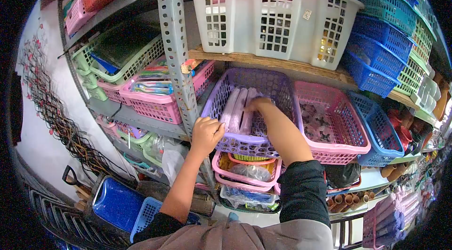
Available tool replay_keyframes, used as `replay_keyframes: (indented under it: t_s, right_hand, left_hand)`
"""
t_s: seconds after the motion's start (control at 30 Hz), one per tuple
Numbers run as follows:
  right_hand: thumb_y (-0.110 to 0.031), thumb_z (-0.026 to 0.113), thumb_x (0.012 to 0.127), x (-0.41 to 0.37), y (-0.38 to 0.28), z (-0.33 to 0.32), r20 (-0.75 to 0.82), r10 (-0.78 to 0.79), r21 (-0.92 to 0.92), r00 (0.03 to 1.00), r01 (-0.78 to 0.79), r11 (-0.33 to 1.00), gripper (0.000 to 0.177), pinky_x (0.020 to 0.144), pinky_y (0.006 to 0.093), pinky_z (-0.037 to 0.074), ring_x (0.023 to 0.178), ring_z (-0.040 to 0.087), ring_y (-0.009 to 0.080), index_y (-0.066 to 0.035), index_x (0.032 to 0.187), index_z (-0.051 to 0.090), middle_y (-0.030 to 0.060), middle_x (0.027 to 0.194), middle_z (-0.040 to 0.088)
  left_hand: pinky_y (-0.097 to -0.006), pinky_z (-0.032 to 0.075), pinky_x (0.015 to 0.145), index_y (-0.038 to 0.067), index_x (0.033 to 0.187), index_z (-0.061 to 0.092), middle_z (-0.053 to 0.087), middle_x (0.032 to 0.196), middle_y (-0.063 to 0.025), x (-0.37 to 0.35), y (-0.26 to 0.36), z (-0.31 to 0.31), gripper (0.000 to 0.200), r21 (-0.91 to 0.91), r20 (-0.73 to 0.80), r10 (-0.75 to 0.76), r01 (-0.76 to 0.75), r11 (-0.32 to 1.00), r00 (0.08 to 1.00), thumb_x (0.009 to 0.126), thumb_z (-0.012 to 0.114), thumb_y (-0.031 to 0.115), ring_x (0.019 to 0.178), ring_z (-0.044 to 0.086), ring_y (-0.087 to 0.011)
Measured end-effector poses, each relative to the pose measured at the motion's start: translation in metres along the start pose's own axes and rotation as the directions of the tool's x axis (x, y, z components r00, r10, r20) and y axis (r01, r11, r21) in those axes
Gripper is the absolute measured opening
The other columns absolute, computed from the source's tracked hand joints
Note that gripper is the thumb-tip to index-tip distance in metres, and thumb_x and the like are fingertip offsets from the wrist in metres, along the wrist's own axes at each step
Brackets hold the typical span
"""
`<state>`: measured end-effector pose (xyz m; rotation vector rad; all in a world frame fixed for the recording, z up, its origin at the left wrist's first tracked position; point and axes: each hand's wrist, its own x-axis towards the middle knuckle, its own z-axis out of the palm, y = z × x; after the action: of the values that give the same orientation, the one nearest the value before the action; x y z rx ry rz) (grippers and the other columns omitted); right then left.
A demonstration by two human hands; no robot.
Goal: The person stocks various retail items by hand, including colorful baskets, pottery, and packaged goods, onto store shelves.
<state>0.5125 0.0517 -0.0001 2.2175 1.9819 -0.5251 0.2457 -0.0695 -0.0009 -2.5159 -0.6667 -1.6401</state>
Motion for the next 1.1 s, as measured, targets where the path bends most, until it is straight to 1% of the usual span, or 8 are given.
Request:
replay_keyframes:
  t_s: [0.07, 0.13, 0.33, 0.47, 0.57, 0.77, 0.9, 1.1]
  right_hand:
    - [-0.061, 0.059, 0.077, -0.011, -0.004, -0.010, -0.098, -0.004, -0.010, 0.995, 0.003, 1.000, 0.074, 0.103, 0.0439, 0.037, 0.126, 0.046, 0.0328, -0.004, 0.125, 0.057, 0.0184, 0.136, 0.048]
    - [-0.047, 0.058, 0.080, -0.019, -0.007, -0.017, -0.375, -0.156, -0.352, 0.914, 0.015, 0.936, 0.047, 0.081, 0.0453, 0.051, 0.096, 0.064, 0.0341, -0.007, 0.101, 0.069, 0.0207, 0.104, 0.066]
    - [-0.035, 0.056, 0.080, -0.112, -0.026, -0.038, -0.476, -0.397, -0.378, 0.785, 0.225, 0.898, 0.030, 0.072, 0.0488, 0.050, 0.083, 0.064, 0.0377, -0.007, 0.089, 0.065, 0.0181, 0.089, 0.066]
    - [-0.026, 0.056, 0.078, -0.188, -0.027, -0.025, -0.516, -0.405, -0.358, 0.754, 0.240, 0.902, 0.024, 0.070, 0.0473, 0.052, 0.080, 0.064, 0.0380, -0.005, 0.088, 0.065, 0.0184, 0.086, 0.066]
    - [-0.025, 0.061, 0.083, -0.245, -0.014, -0.004, -0.626, -0.543, -0.363, 0.559, 0.408, 0.838, 0.019, 0.064, 0.0445, 0.050, 0.073, 0.062, 0.0345, -0.006, 0.087, 0.061, 0.0142, 0.081, 0.064]
    - [-0.027, 0.061, 0.082, -0.344, 0.018, 0.034, -0.703, -0.443, -0.282, 0.556, 0.354, 0.892, 0.022, 0.060, 0.0451, 0.049, 0.068, 0.062, 0.0344, -0.006, 0.079, 0.058, 0.0139, 0.074, 0.062]
    - [-0.025, 0.061, 0.082, -0.396, 0.044, 0.062, -0.733, -0.336, -0.207, 0.591, 0.276, 0.939, 0.020, 0.058, 0.0447, 0.048, 0.065, 0.061, 0.0342, -0.006, 0.079, 0.058, 0.0136, 0.070, 0.059]
    - [-0.022, 0.060, 0.085, -0.473, 0.078, 0.104, -0.767, -0.086, -0.050, 0.636, 0.075, 0.996, 0.015, 0.061, 0.0403, 0.048, 0.068, 0.061, 0.0308, -0.008, 0.090, 0.061, 0.0093, 0.080, 0.060]
  left_hand:
    - [-0.0384, 0.035, 0.060, 0.004, 0.060, 0.054, 0.049, 0.058, -0.0081, 0.000, 0.001, -0.001, 0.025, 0.005, 0.002, 0.005, -0.005, 1.000, 1.000, 0.081, 0.060, 0.015, 0.060, 0.048, -0.0274]
    - [-0.0389, 0.036, 0.061, 0.003, 0.059, 0.054, 0.050, 0.058, -0.0088, 0.000, -0.001, 0.000, 0.025, 0.013, 0.006, -0.006, 0.006, 1.000, 1.000, 0.081, 0.059, 0.014, 0.061, 0.048, -0.0280]
    - [-0.0402, 0.038, 0.063, 0.004, 0.057, 0.055, 0.055, 0.061, -0.0088, 0.001, 0.003, -0.002, 0.028, 0.016, -0.009, -0.024, 0.025, 1.000, 1.000, 0.080, 0.062, 0.018, 0.063, 0.051, -0.0283]
    - [-0.0416, 0.039, 0.065, 0.004, 0.064, 0.058, 0.057, 0.066, -0.0094, -0.001, 0.003, -0.004, 0.023, 0.048, 0.021, -0.020, 0.019, 0.999, 1.000, 0.082, 0.059, 0.017, 0.067, 0.053, -0.0297]
    - [-0.0436, 0.040, 0.068, 0.004, 0.070, 0.059, 0.058, 0.071, -0.0116, -0.002, 0.003, -0.005, 0.020, 0.096, 0.080, -0.039, 0.031, 0.995, 0.996, 0.084, 0.056, 0.017, 0.071, 0.053, -0.0314]
    - [-0.0427, 0.042, 0.085, 0.004, 0.096, 0.059, 0.060, 0.098, -0.0141, 0.011, 0.035, -0.008, 0.014, 0.029, 0.115, -0.231, 0.229, 0.973, 0.966, 0.087, 0.050, 0.010, 0.096, 0.055, -0.0332]
    - [-0.0396, 0.041, 0.090, 0.001, 0.098, 0.060, 0.058, 0.106, -0.0147, 0.035, 0.084, 0.007, 0.016, -0.181, 0.026, -0.133, 0.136, 0.974, 0.991, 0.087, 0.048, 0.006, 0.101, 0.054, -0.0321]
    - [-0.0425, 0.038, 0.096, 0.002, 0.088, 0.061, 0.060, 0.104, -0.0128, 0.044, 0.201, 0.065, 0.011, -0.607, 0.014, 0.150, -0.111, 0.787, 0.989, 0.084, 0.051, 0.001, 0.109, 0.053, -0.0314]
